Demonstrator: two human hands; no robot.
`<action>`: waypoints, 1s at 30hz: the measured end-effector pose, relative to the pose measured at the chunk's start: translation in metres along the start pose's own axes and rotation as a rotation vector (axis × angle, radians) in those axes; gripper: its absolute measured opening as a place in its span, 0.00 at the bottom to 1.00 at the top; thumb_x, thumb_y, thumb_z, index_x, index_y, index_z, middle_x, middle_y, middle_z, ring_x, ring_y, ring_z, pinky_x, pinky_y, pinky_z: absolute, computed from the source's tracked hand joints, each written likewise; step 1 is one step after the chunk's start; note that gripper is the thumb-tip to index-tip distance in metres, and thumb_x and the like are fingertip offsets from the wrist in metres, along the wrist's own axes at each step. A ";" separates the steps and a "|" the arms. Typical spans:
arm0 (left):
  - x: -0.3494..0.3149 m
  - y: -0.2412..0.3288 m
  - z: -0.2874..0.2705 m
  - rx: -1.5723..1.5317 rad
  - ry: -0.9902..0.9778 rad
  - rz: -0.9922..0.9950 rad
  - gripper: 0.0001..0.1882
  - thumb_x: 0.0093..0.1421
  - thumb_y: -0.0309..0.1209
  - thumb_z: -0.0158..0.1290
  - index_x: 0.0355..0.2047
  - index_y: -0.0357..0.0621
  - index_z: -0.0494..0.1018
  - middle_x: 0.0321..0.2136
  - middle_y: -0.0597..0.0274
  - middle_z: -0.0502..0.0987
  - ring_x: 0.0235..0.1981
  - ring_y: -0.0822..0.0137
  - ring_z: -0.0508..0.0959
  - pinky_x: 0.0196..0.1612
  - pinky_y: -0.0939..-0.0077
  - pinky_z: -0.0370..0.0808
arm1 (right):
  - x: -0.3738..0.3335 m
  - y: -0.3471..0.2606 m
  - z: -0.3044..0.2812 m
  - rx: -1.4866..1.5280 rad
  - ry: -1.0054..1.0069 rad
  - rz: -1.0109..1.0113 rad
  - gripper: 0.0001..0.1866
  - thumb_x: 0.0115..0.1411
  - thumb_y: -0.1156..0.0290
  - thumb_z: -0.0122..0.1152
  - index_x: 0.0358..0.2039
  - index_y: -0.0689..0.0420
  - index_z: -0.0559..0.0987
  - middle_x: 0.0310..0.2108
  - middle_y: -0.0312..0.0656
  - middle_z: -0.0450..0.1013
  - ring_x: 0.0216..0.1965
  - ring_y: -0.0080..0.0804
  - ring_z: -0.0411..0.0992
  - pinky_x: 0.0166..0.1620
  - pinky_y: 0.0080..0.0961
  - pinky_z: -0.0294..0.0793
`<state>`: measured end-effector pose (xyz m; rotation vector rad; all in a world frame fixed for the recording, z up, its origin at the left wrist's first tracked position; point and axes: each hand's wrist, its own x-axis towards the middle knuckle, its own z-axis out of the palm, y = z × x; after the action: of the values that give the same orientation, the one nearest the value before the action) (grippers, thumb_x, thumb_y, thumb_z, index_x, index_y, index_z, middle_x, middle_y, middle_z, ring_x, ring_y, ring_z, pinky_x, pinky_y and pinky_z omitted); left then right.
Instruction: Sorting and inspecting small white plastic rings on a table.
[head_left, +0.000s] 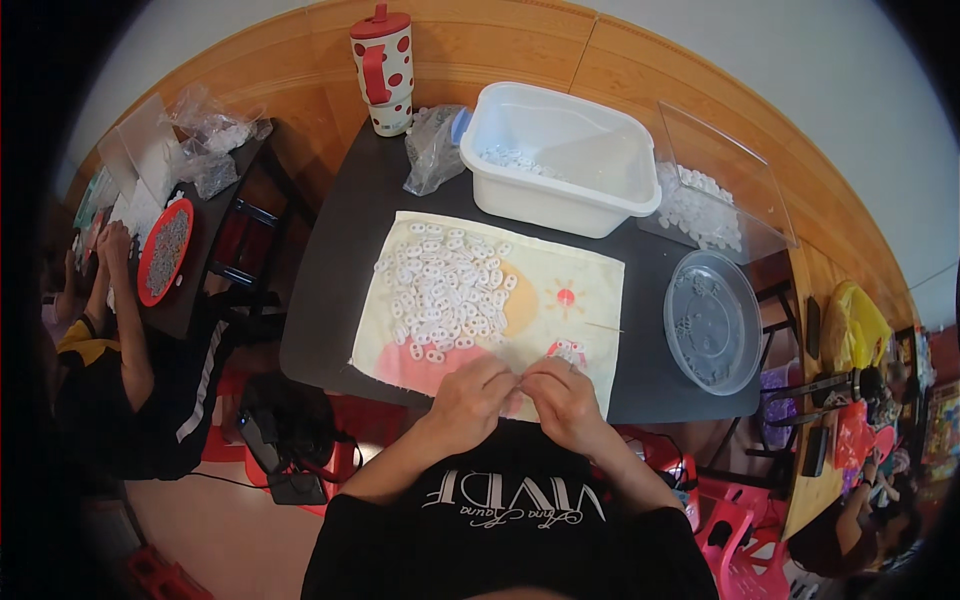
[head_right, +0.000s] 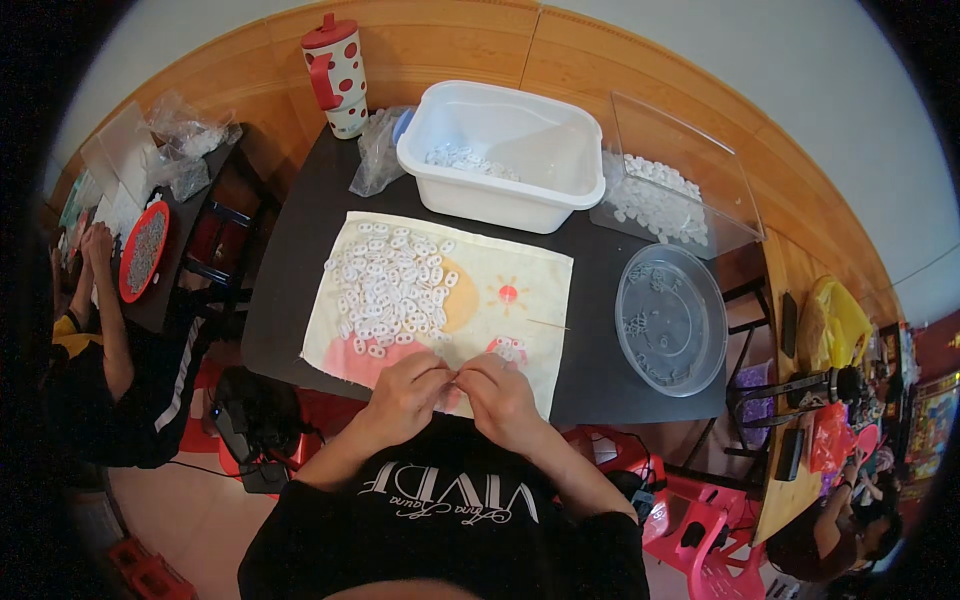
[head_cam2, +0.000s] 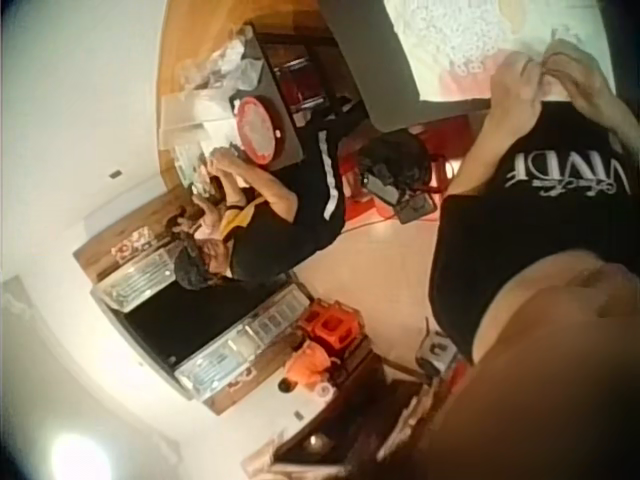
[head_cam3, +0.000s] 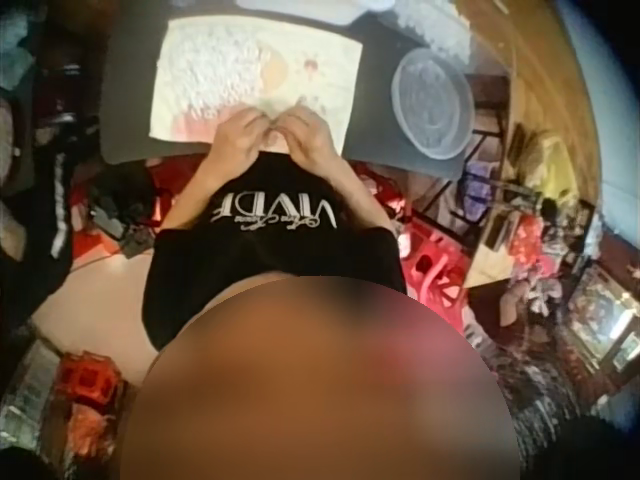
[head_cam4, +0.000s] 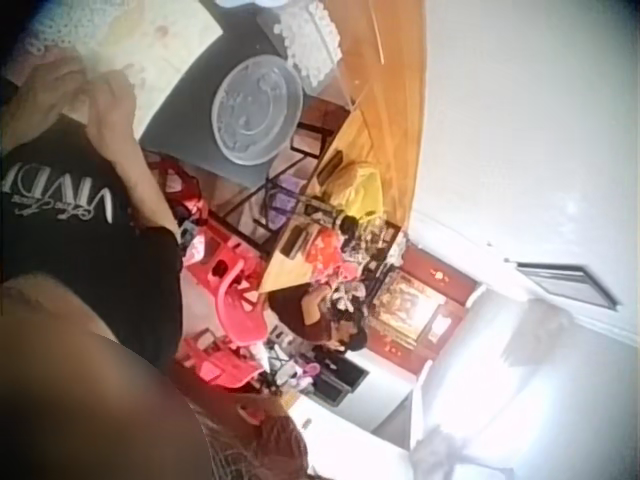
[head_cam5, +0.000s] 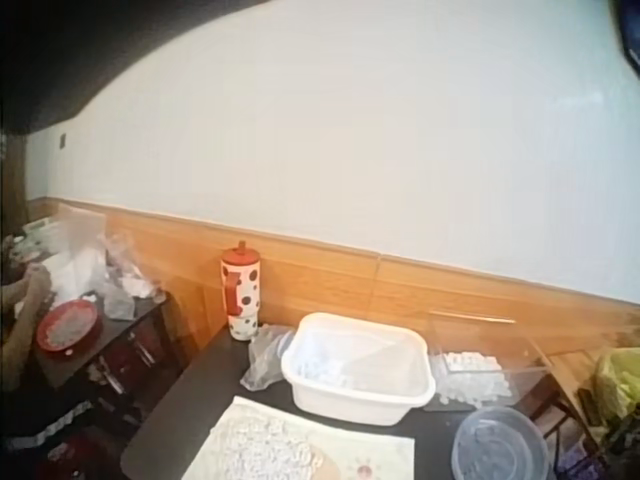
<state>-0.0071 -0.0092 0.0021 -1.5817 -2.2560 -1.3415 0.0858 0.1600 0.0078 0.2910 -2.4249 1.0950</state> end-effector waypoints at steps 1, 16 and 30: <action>0.000 -0.001 0.000 0.001 0.001 0.000 0.13 0.46 0.18 0.57 0.35 0.36 0.76 0.32 0.54 0.74 0.31 0.53 0.77 0.31 0.64 0.76 | 0.002 -0.002 -0.001 -0.061 -0.009 -0.036 0.11 0.47 0.87 0.61 0.33 0.65 0.76 0.34 0.48 0.73 0.34 0.47 0.74 0.35 0.35 0.73; 0.001 -0.010 0.003 0.030 -0.055 0.062 0.09 0.48 0.23 0.59 0.30 0.37 0.72 0.29 0.57 0.69 0.29 0.55 0.74 0.27 0.63 0.72 | 0.008 -0.007 0.000 -0.218 -0.138 -0.159 0.12 0.39 0.81 0.57 0.29 0.64 0.71 0.33 0.50 0.65 0.34 0.48 0.66 0.39 0.39 0.69; 0.003 -0.008 0.001 0.030 -0.077 0.080 0.08 0.47 0.21 0.57 0.28 0.37 0.70 0.27 0.55 0.68 0.27 0.55 0.74 0.27 0.62 0.72 | 0.007 -0.006 -0.001 -0.206 -0.195 -0.160 0.15 0.35 0.83 0.57 0.30 0.65 0.72 0.36 0.50 0.67 0.35 0.49 0.68 0.39 0.38 0.69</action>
<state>-0.0142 -0.0071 -0.0016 -1.7221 -2.2186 -1.2420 0.0825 0.1572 0.0156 0.5341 -2.6069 0.7717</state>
